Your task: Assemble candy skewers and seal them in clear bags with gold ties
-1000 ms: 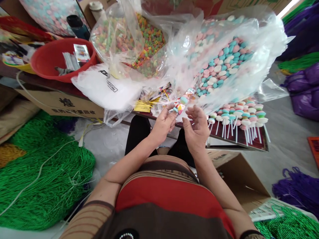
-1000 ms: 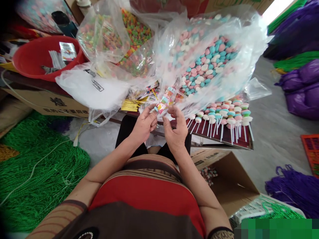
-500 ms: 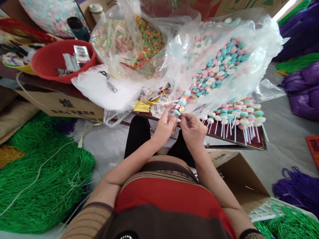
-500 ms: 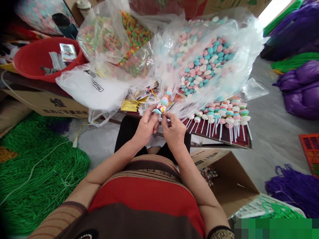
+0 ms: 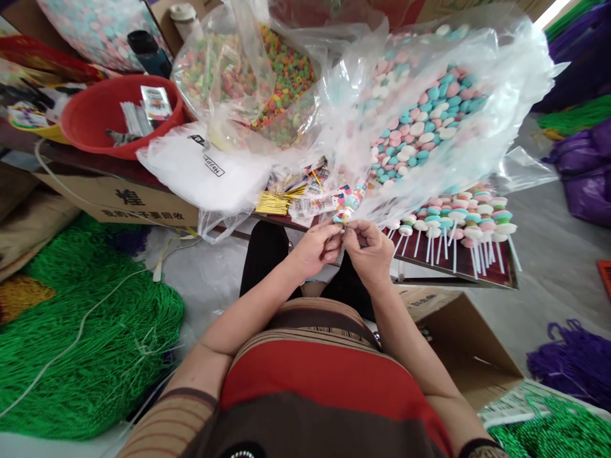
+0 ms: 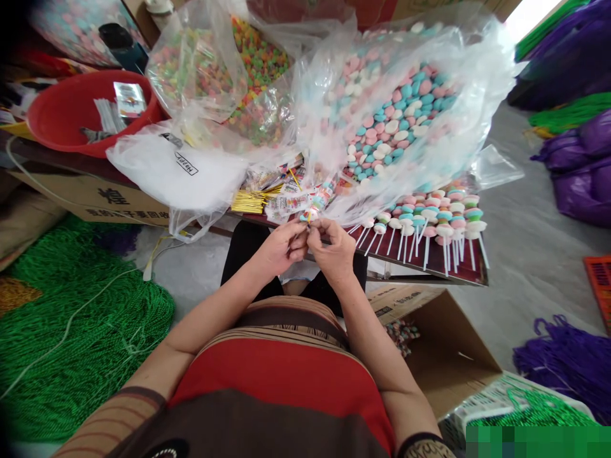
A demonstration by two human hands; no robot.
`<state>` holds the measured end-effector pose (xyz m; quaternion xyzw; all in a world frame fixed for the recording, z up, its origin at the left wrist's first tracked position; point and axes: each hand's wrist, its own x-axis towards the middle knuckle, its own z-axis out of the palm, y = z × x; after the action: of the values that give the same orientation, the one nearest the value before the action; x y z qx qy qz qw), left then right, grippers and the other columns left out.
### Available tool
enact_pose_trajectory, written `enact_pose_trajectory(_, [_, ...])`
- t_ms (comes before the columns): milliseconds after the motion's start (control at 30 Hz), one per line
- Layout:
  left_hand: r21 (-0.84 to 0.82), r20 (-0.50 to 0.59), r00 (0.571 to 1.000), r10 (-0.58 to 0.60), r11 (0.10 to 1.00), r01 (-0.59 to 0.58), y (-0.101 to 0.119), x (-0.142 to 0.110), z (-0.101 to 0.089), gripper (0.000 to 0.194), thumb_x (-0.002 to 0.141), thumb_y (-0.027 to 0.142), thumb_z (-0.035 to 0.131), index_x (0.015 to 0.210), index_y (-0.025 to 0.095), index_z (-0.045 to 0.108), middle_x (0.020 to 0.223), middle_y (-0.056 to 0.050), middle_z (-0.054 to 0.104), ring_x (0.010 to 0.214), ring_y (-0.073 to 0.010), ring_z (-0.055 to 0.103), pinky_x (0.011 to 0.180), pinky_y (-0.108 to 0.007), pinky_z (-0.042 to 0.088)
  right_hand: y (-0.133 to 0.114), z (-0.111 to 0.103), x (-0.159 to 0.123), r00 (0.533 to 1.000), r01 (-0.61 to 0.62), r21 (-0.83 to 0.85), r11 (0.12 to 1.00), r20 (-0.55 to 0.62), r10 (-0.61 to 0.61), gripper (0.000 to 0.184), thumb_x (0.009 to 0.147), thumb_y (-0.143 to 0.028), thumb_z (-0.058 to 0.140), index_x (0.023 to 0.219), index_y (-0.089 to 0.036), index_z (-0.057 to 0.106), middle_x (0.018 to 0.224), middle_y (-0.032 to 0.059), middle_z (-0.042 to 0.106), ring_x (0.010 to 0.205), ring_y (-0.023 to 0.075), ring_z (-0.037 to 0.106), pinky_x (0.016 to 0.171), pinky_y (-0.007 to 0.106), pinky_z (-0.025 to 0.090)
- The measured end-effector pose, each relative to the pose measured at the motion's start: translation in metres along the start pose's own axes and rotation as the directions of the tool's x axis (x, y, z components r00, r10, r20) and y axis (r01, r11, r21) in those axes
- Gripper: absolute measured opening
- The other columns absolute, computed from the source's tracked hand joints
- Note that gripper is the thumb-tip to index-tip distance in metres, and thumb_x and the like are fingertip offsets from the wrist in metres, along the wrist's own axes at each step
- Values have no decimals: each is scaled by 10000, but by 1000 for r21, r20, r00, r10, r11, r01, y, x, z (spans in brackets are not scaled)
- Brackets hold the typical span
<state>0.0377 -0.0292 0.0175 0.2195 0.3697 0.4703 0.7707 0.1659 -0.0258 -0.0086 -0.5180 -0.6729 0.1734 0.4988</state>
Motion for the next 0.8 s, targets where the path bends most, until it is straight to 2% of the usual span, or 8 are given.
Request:
enact_pose_trajectory(67, [-53,78,993,-86,995,90,3,-1,0,335,935,261,499,617,201,414,448,90,306,326,-48,255,364,-183,209,2,-2,1,998,-60,48,997,20,59,72,861,-271,591,872,-240,656,782,-3,756,632,151,699,666,298,599])
enact_pose_trajectory(133, [-94,87,992,-94,990,102,4,-1,0,372,950,254,463,593,207,373,427,86,294,311,-51,268,364,-183,234,2,-4,1,997,-77,86,993,36,74,56,861,-268,598,873,-240,644,797,-4,748,658,148,701,690,302,605])
enact_pose_trajectory(200, [-121,66,997,-37,992,45,3,0,1,305,931,238,517,642,205,424,424,94,317,314,-54,275,365,-179,234,-1,-4,1,997,-80,122,989,12,79,60,875,-263,596,911,-240,637,819,-3,740,678,143,702,690,294,606])
enact_pose_trajectory(333, [-115,-3,994,105,988,-105,-3,-1,5,106,862,247,680,868,198,587,454,120,366,350,-44,264,374,-168,207,-7,-4,2,998,-42,135,990,-35,47,133,889,-285,631,1017,-250,638,860,1,748,715,148,724,690,286,619])
enact_pose_trajectory(433, [-90,-59,989,139,985,-144,-5,-3,8,235,833,263,733,1038,203,635,491,128,382,373,-40,290,384,-172,210,-8,-5,3,1000,-15,59,998,-6,15,98,889,-280,634,979,-249,657,876,10,767,725,157,737,722,307,630])
enact_pose_trajectory(567, [-33,-81,985,153,987,-156,-5,-5,9,393,842,251,707,1227,204,644,479,133,376,376,-46,292,394,-179,226,-8,-5,4,998,-55,20,998,-14,55,88,894,-274,608,944,-237,670,857,18,782,697,156,736,711,306,629])
enact_pose_trajectory(700, [-24,-89,982,165,985,-168,-5,-5,8,372,843,258,701,1206,188,661,445,137,342,371,-45,252,393,-172,219,-7,-5,4,992,-120,96,988,41,116,127,886,-271,603,989,-234,667,879,15,779,720,150,736,712,296,622])
enact_pose_trajectory(800, [-46,-71,982,174,983,-177,-6,-5,7,297,842,251,690,1131,184,672,437,134,336,364,-42,239,387,-168,211,-7,-4,3,995,-98,89,991,33,96,141,872,-256,602,999,-232,659,888,15,759,744,150,723,728,303,614])
